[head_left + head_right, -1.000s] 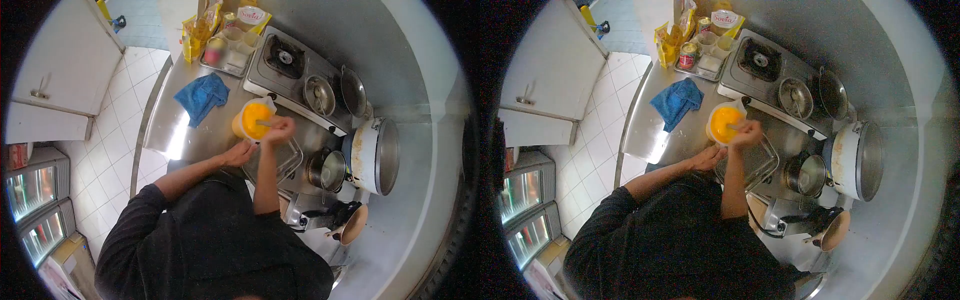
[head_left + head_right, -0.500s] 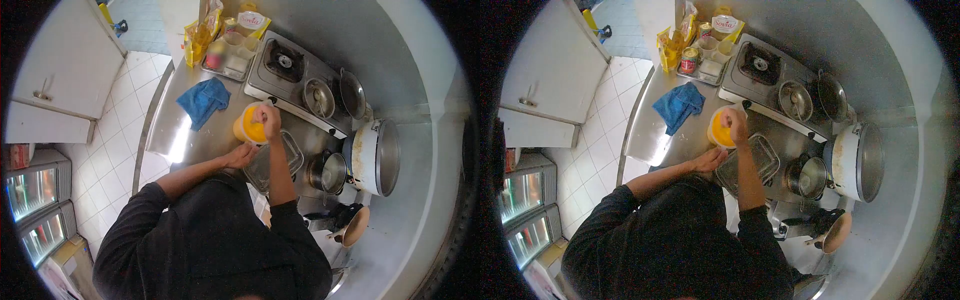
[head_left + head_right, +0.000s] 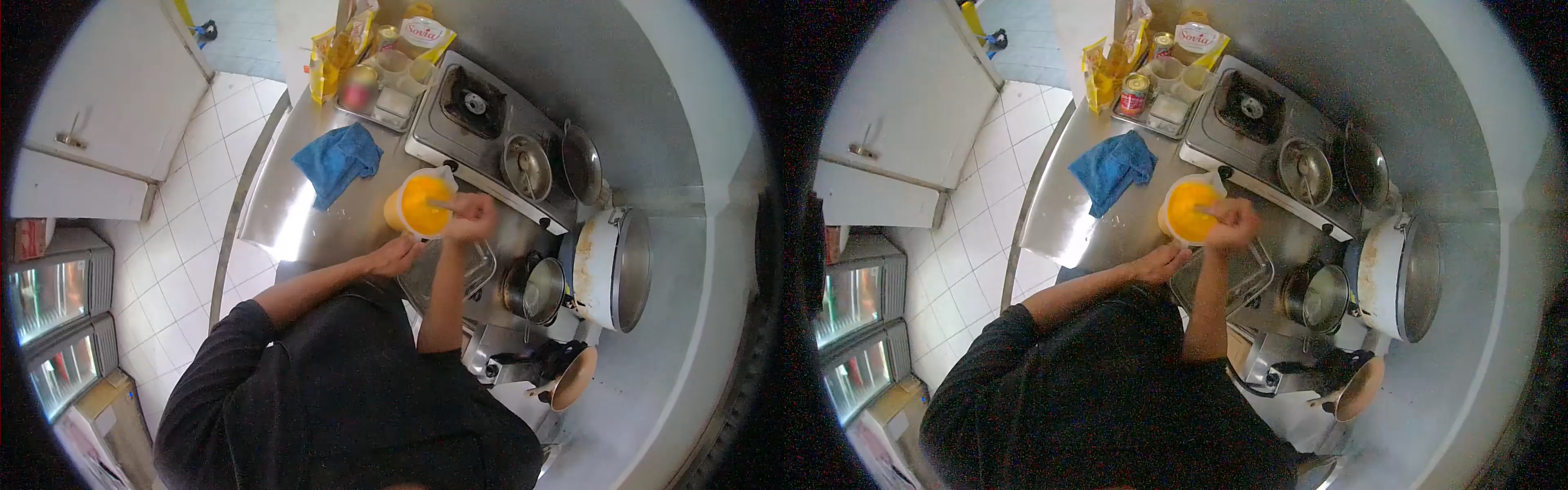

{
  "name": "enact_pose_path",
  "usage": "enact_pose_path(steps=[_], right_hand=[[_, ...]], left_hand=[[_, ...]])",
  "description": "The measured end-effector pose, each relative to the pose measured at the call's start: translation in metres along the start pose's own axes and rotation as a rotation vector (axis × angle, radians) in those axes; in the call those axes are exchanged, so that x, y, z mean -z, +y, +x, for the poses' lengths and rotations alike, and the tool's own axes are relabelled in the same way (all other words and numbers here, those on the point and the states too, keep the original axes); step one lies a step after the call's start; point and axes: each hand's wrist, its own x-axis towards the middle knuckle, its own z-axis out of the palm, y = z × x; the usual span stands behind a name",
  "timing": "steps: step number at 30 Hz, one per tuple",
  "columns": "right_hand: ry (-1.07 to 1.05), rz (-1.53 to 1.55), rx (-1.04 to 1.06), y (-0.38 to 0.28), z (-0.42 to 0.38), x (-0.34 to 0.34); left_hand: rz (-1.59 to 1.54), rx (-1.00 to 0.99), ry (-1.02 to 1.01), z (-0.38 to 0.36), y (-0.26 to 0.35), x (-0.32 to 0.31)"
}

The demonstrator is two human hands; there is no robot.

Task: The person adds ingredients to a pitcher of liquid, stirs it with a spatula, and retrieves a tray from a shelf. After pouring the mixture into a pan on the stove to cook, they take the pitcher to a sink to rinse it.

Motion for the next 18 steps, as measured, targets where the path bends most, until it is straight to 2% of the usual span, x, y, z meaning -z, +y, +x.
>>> enact_pose_path(steps=[1,2,5,8,10,11,12,15,16,18], right_hand=[[0.047,-0.216,0.055,0.009,-0.001,-0.005],[-0.040,0.122,-0.140,0.016,0.000,-0.006],[-0.037,0.281,-0.035,-0.015,0.007,-0.003],[0.192,-0.152,0.110,0.012,-0.007,-0.008],[0.024,-0.140,0.002,0.021,0.000,0.010],[-0.066,-0.126,-0.053,0.007,0.003,-0.002],[0.010,0.191,-0.057,-0.012,0.005,-0.005],[-0.002,0.408,-0.023,-0.015,-0.002,0.004],[-0.001,0.223,-0.009,0.001,-0.004,0.006],[-0.002,-0.145,0.012,0.045,-0.009,0.008]], left_hand=[[0.002,0.033,-0.038,0.004,-0.004,-0.001],[0.031,0.036,-0.054,0.004,-0.008,-0.003],[0.085,0.071,-0.087,0.005,-0.012,-0.003],[0.076,0.092,-0.088,0.006,-0.014,-0.001],[0.078,0.034,-0.046,0.006,-0.021,-0.005],[0.084,0.036,-0.038,0.006,-0.020,0.000],[0.078,0.042,-0.038,0.003,-0.018,-0.002],[0.092,-0.023,0.034,0.005,-0.018,-0.007],[0.105,-0.055,0.060,0.004,-0.019,-0.009],[0.069,-0.002,-0.020,0.004,-0.010,-0.002]])
